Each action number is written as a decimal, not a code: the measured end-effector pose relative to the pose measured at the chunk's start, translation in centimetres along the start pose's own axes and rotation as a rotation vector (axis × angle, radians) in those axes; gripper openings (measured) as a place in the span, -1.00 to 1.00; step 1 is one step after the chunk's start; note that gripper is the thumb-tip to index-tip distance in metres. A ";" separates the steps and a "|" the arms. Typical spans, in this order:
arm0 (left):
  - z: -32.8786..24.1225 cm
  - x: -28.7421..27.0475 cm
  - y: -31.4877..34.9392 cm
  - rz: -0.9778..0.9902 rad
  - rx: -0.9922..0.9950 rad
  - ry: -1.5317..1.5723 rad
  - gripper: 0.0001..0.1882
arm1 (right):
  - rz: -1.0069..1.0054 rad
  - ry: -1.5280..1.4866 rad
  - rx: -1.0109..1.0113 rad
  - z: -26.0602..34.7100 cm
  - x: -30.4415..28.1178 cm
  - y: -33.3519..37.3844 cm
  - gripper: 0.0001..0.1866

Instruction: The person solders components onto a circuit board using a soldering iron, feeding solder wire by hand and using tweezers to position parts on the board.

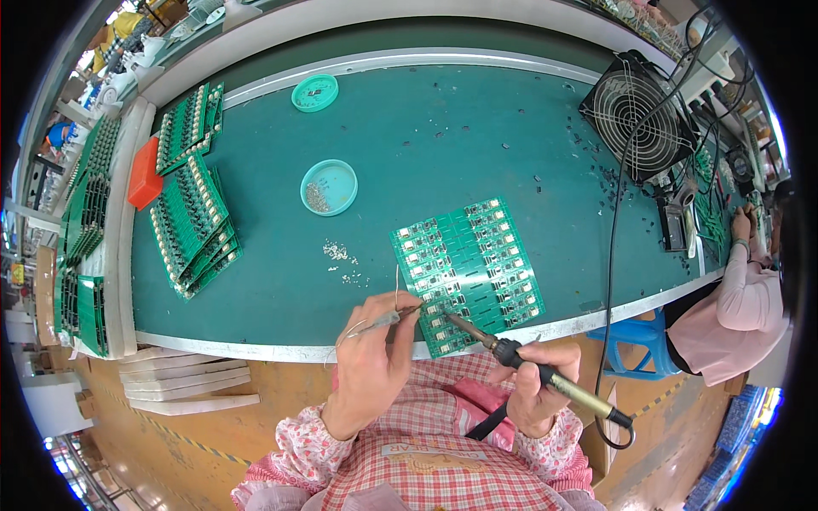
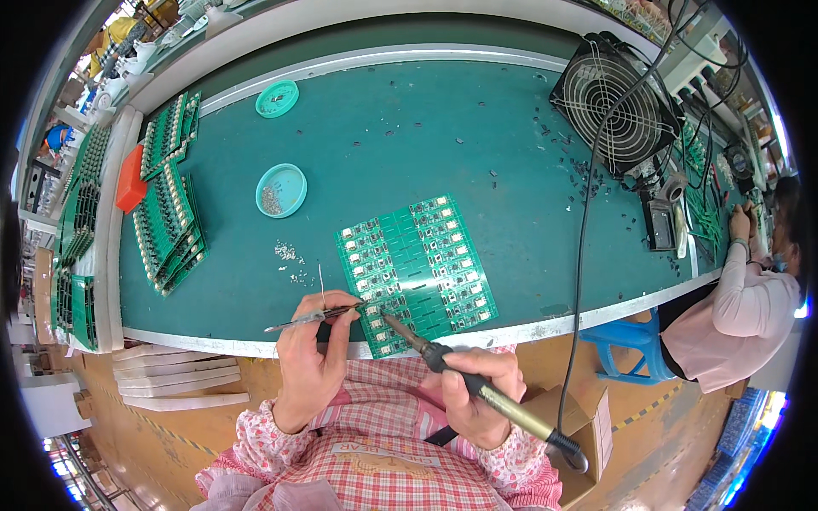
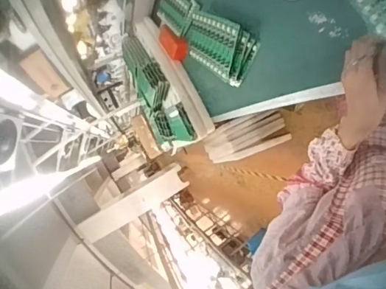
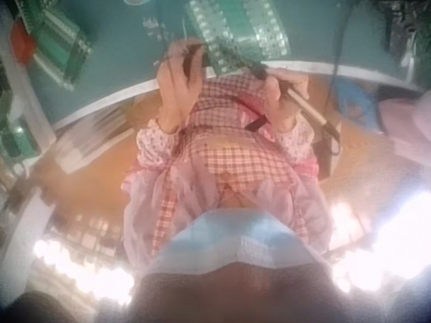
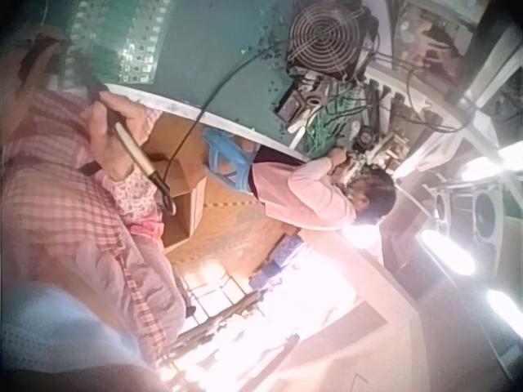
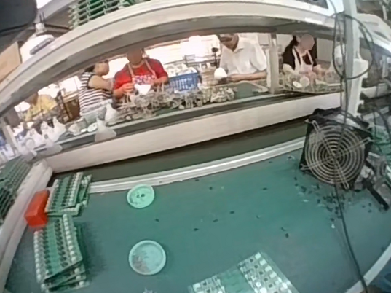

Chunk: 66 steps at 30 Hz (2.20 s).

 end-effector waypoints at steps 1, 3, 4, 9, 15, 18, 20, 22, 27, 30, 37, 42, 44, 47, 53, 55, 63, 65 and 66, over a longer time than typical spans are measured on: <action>0.1 0.1 0.0 0.001 -0.002 0.000 -0.85 | 0.000 0.000 0.003 -0.1 0.3 -0.2 -0.79; 0.0 0.0 0.0 0.001 0.016 -0.016 -0.84 | -0.031 -0.036 0.113 -1.2 0.4 -0.8 -0.81; 0.0 0.0 -0.1 0.001 0.014 -0.017 -0.84 | -0.040 -0.040 0.128 -1.4 0.5 -1.0 -0.81; 0.0 0.0 0.0 -0.009 0.025 -0.004 -0.83 | -0.008 0.024 0.097 -1.7 1.0 -1.2 -0.80; 0.0 -0.1 0.0 -0.032 0.038 0.015 -0.73 | -0.050 0.000 0.118 -1.6 1.1 -1.2 -0.77; 0.0 -0.1 0.0 -0.031 0.049 0.019 -0.72 | -0.012 0.085 -0.016 -0.3 1.6 -1.3 -0.73; 0.0 -0.1 0.0 -0.038 0.049 0.020 -0.73 | 0.035 0.234 -0.157 1.2 2.4 -1.1 -0.68; 0.0 -0.1 0.0 -0.044 0.050 0.023 -0.73 | 0.039 0.253 -0.166 1.5 2.5 -1.3 -0.69; -0.2 -0.3 -0.1 -0.036 0.057 0.001 -0.74 | -0.044 0.066 0.161 -0.4 1.6 -2.0 -0.76; -0.2 -0.3 0.0 -0.044 0.068 -0.006 -0.74 | -0.047 -0.040 0.208 -0.8 1.5 -2.8 -0.84; -0.2 -0.1 -0.1 -0.029 0.064 -0.011 -0.74 | 0.043 0.347 -0.092 1.8 2.6 -1.9 -0.72; -0.2 -0.1 -0.1 -0.038 0.063 -0.007 -0.73 | 0.063 0.295 -0.048 1.7 2.6 -2.4 -0.73; -0.2 -0.1 -0.2 -0.036 0.070 -0.013 -0.73 | 0.036 0.165 0.072 0.6 1.9 -2.7 -0.76; -0.4 -0.1 -0.2 -0.035 0.079 -0.019 -0.73 | 0.031 0.125 0.074 -0.1 1.5 -2.7 -0.78; -0.4 -0.2 -0.2 -0.039 0.074 -0.017 -0.73 | 0.038 0.197 0.011 0.5 1.8 -2.4 -0.77; -0.4 -0.2 -0.2 -0.039 0.075 -0.018 -0.74 | 0.042 0.204 -0.025 0.6 1.4 -2.1 -0.76; -0.6 -0.2 -0.4 -0.046 0.079 -0.028 -0.73 | -0.013 0.114 0.050 0.2 0.7 -1.7 -0.76; -0.6 -0.2 -0.3 -0.020 0.057 -0.025 -0.77 | -0.015 0.124 0.053 0.0 0.7 -1.6 -0.76; -0.4 0.0 -0.3 0.006 0.034 -0.021 -0.81 | -0.016 0.124 0.053 0.0 0.7 -1.6 -0.76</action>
Point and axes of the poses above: each hand's wrist, its own y-axis away from the middle knuckle, its own x-axis out of the palm, z = x × y, the point moved 10 cm from there along -y, towards the middle knuckle, and after that the axes turned 12 degrees about x, right-handed, at the moved point
